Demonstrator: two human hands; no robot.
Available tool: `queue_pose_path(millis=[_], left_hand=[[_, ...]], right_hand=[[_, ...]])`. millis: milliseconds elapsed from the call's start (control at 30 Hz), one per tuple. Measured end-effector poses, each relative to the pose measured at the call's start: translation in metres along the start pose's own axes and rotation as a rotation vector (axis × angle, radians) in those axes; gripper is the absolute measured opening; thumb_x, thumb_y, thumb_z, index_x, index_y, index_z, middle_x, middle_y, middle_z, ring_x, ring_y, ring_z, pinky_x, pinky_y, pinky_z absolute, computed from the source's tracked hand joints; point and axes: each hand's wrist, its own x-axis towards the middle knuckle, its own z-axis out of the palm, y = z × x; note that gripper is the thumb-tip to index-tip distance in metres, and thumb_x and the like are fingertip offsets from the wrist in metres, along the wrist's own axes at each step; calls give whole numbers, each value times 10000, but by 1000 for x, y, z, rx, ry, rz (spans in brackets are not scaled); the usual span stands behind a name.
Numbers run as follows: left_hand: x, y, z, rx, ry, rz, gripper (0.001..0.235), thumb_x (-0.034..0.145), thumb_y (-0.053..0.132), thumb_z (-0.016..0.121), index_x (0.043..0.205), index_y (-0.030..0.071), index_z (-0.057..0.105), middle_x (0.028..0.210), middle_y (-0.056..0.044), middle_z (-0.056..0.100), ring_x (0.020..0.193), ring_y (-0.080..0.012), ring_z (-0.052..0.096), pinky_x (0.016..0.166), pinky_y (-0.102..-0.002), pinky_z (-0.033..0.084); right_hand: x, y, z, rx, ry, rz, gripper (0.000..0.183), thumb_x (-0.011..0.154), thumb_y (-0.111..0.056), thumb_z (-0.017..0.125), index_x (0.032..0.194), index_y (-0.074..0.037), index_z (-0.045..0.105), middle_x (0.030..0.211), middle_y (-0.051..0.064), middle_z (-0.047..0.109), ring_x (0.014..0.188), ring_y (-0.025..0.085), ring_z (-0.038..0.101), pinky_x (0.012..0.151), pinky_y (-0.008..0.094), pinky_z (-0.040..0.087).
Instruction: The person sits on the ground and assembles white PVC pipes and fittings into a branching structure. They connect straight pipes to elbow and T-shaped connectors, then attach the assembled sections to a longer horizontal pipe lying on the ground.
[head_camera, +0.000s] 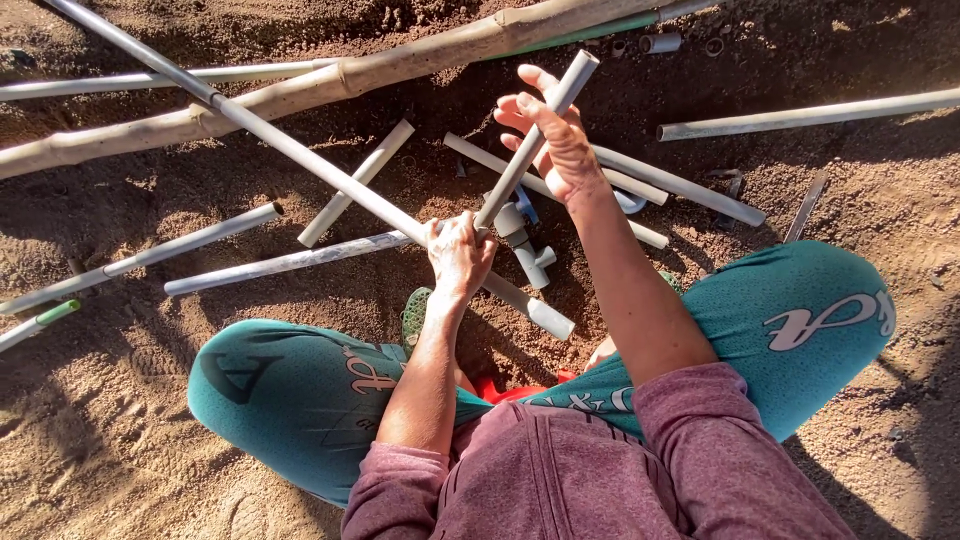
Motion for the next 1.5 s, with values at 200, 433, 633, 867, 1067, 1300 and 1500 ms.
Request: queue_pose_path(millis=[200, 433, 633, 867, 1067, 1300, 1500], left_hand=[[-2, 9, -12, -3, 87, 41, 244, 927, 324, 789, 889, 156, 616, 784, -16, 690, 767, -242, 668, 929, -461, 484], [-3, 10, -12, -15, 103, 39, 260, 952, 306, 756, 874, 140, 573, 793, -24, 649, 657, -219, 606, 773, -420, 524], [-5, 16, -13, -27, 60, 1, 268, 929, 288, 792, 907, 115, 589, 842, -61, 673, 701, -239, 628, 731, -429, 531], [-9, -4, 26, 33, 72, 14, 349, 827, 449, 805, 904, 164, 618, 808, -107, 749, 860, -286, 739, 882, -422, 524], [-3, 18, -9, -11, 35, 7, 288, 944, 313, 774, 878, 113, 578, 828, -60, 647, 691, -246, 592, 651, -422, 537], [-3, 16, -8, 44, 2, 1, 277, 955, 304, 769, 922, 104, 580, 779, -62, 659, 647, -240, 627, 633, -419, 549], [-7, 9, -3, 51, -28, -39, 278, 955, 328, 760, 1024, 96, 622, 887, -91, 690, 751, -259, 637, 682, -429, 558]], right_hand=[[8, -5, 6, 445, -239, 27, 429, 1017, -133, 674, 1431, -82, 574, 724, -25, 543, 655, 120, 554, 677, 282, 519], [14, 7, 11, 447, -37, -53, 227, 1061, -196, 691, 1253, -78, 715, 592, -99, 392, 453, 30, 317, 416, 226, 304], [8, 15, 18, 354, 221, -129, 171, 1038, -204, 714, 1152, -77, 731, 574, -89, 459, 410, 29, 366, 354, 222, 341], [4, 27, 38, 131, 576, -83, 254, 977, -279, 782, 1054, -75, 651, 521, -43, 475, 369, 87, 468, 341, 279, 451], [6, 18, 11, 142, 238, -34, 434, 909, -398, 800, 1207, -103, 690, 672, -26, 617, 533, 97, 587, 474, 253, 511], [1, 14, 12, 391, -53, -20, 284, 1058, -223, 693, 1309, -92, 668, 610, -96, 447, 480, 31, 382, 466, 216, 373], [-4, 25, 25, 341, 118, -156, 244, 1035, -221, 732, 1225, -70, 712, 603, -99, 457, 427, 15, 356, 360, 205, 353]])
